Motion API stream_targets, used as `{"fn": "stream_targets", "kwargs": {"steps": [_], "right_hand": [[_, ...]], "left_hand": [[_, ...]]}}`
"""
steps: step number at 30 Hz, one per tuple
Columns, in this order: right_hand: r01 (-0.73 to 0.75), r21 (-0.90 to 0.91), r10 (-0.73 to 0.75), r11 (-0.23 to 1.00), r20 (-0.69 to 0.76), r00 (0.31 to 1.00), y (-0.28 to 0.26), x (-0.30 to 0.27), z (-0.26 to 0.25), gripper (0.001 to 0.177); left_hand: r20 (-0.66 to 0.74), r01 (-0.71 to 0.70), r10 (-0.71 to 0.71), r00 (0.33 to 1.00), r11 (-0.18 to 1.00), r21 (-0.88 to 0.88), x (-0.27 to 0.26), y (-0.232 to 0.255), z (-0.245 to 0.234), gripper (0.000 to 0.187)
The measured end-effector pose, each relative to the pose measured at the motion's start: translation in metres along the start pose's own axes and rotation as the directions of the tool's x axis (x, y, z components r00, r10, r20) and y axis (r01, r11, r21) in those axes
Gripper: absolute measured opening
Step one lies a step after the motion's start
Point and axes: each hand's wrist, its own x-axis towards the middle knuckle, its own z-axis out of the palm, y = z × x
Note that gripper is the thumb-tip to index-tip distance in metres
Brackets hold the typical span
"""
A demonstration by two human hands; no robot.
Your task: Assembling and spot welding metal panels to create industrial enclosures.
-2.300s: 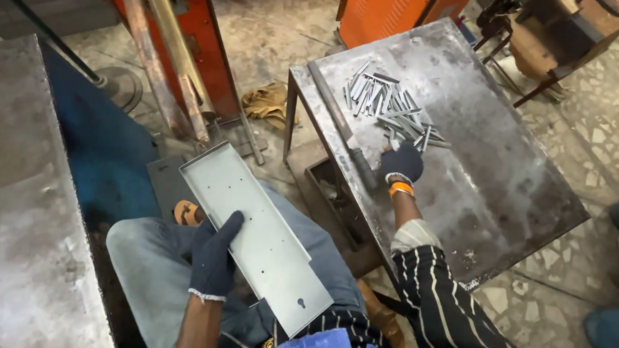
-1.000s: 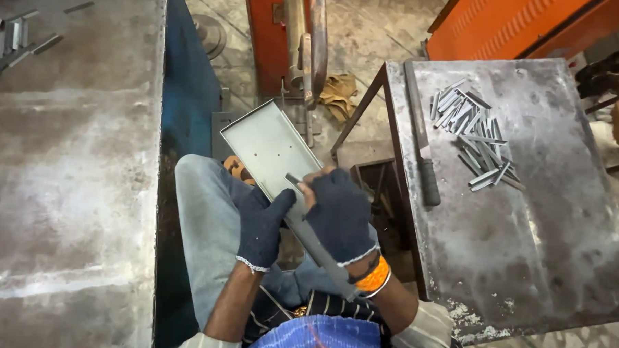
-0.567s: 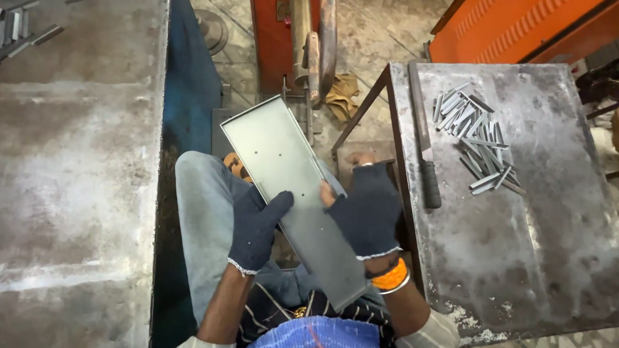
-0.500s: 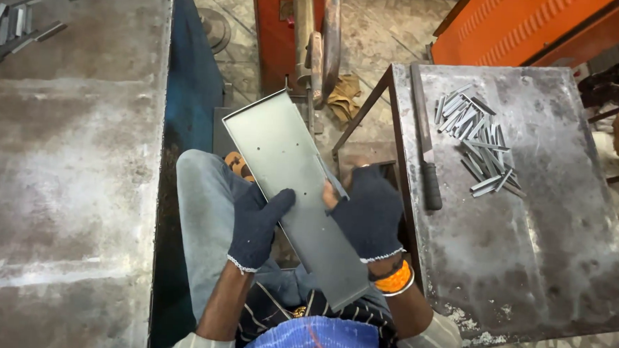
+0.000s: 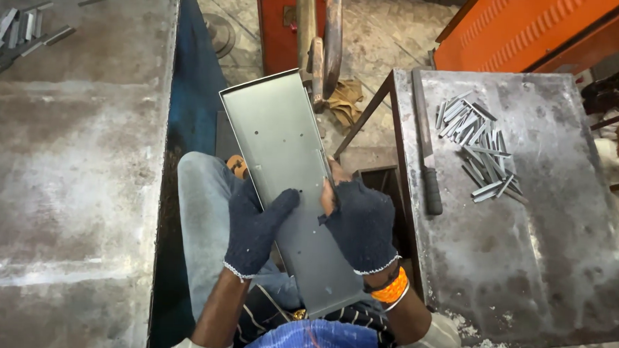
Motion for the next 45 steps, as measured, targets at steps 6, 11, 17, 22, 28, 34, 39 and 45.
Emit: {"fn": "stream_targets", "kwargs": {"steps": [6, 11, 17, 22, 28, 34, 39, 45], "right_hand": [[0.015, -0.052, -0.016, 0.999, -0.033, 0.999, 0.002, 0.012, -0.002, 0.031], [0.037, -0.088, -0.041, 0.995, -0.045, 0.998, 0.009, 0.026, -0.003, 0.030], [-0.004, -0.089, 0.002, 0.996, -0.023, 1.000, 0.017, 0.043, 0.004, 0.017], [0.003, -0.064, -0.003, 0.998, -0.001, 1.000, 0.013, 0.056, 0.004, 0.020], [-0.029, -0.086, 0.029, 0.996, -0.010, 1.000, 0.017, 0.060, 0.010, 0.020], [-0.044, -0.135, 0.039, 0.990, -0.036, 0.999, 0.023, 0.068, 0.014, 0.018], [-0.043, -0.072, 0.043, 0.996, -0.003, 0.999, 0.020, 0.070, 0.012, 0.019], [-0.065, -0.089, 0.065, 0.994, 0.002, 0.998, 0.019, 0.070, 0.011, 0.022]], "left_hand": [[-0.015, 0.019, -0.019, 1.000, 1.000, -0.007, 0.009, 0.014, 0.008, 0.040], [-0.022, 0.010, -0.011, 1.000, 0.998, -0.062, 0.021, 0.027, 0.019, 0.036], [-0.008, -0.042, 0.041, 0.999, 0.997, -0.064, 0.035, 0.039, 0.019, 0.028], [-0.005, -0.071, 0.071, 0.997, 0.985, -0.157, 0.045, 0.040, 0.018, 0.030], [0.008, -0.046, 0.047, 0.999, 0.996, -0.077, 0.057, 0.044, 0.020, 0.031], [0.087, 0.023, -0.003, 0.996, 0.971, -0.238, 0.075, 0.037, 0.021, 0.035], [0.070, 0.080, -0.066, 0.995, 0.971, -0.226, 0.073, 0.042, 0.021, 0.034], [0.017, 0.017, -0.016, 1.000, 0.998, -0.064, 0.072, 0.047, 0.020, 0.031]]}}
